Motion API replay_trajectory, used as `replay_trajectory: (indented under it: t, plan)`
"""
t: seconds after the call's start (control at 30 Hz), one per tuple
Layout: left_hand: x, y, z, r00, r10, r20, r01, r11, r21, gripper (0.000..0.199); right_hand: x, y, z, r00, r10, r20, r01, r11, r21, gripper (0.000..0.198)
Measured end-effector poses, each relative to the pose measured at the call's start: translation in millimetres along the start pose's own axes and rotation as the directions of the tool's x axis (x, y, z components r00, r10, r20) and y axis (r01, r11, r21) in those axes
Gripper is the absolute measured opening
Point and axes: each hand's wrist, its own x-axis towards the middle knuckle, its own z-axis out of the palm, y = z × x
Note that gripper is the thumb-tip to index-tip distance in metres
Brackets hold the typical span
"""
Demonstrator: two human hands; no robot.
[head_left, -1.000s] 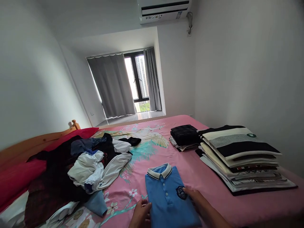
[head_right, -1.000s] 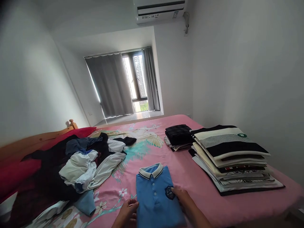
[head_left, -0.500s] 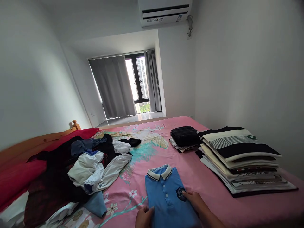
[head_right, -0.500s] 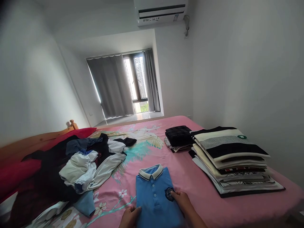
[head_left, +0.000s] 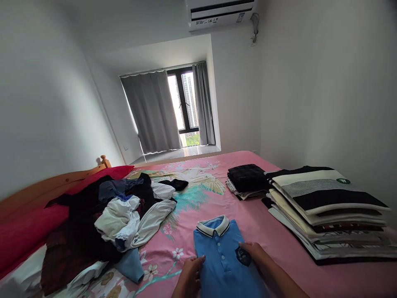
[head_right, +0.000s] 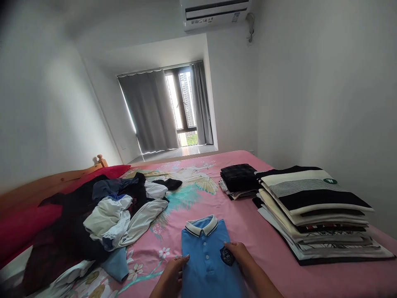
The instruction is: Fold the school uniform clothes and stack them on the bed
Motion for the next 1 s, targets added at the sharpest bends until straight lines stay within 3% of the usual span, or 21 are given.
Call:
replay_trajectory:
  t: [0.23,0.47,1.0]
  plan:
    - [36.9,-17.9,-9.6,0.998,0.053,-0.012,-0.053,0.997,0.057,0.032,15.0,16.7,-8.6,0.987,-0.147,-0.067,0.131,0.971,-0.2,0.033]
    - [38.3,-20.9,-13.1,0.994,0.108,-0.031,-0.104,0.989,0.105,0.036,17.1,23.1,-8.4,0.948,-0.271,-0.169,0.193,0.908,-0.372,0.034]
    - [20.7,-18.4,-8.1,0.982,0.188,-0.035,-0.182,0.976,0.123,0.042,4.5,19.0,-7.0,0.966,-0.233,-0.113,0.194,0.94,-0.28,0.037]
